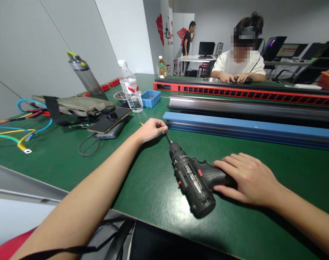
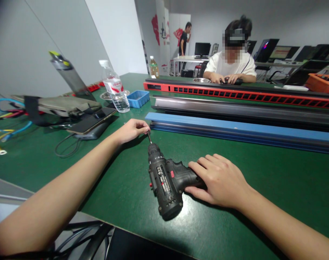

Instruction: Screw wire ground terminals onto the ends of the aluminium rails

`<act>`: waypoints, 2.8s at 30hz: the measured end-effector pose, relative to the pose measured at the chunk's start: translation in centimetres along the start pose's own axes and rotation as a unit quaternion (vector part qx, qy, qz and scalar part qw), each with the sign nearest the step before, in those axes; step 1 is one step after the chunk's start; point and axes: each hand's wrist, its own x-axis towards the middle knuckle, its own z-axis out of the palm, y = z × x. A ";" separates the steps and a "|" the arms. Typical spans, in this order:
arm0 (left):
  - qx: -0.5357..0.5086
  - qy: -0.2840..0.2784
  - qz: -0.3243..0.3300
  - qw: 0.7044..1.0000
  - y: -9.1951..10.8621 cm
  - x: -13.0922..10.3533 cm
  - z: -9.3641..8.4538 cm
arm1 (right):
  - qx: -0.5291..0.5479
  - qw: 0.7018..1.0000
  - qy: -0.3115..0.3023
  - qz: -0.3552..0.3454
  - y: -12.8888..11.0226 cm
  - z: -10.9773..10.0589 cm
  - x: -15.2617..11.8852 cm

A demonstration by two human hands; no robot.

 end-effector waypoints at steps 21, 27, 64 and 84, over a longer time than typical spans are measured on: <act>0.088 0.160 -0.023 0.983 -0.3 0.4 -0.3 | 0.221 0.958 0.087 0.159 3.4 0.2 -1.3; 0.165 0.174 -0.050 0.970 -0.2 0.4 -0.2 | 0.383 0.760 0.266 0.453 8.9 2.4 -1.6; 0.234 0.080 -0.018 0.969 -0.7 0.6 0.1 | 0.168 0.830 0.198 0.493 14.3 2.6 -3.4; 0.333 0.136 -0.173 0.917 -1.1 0.4 -0.6 | 0.063 0.864 0.144 0.478 12.8 1.8 -2.5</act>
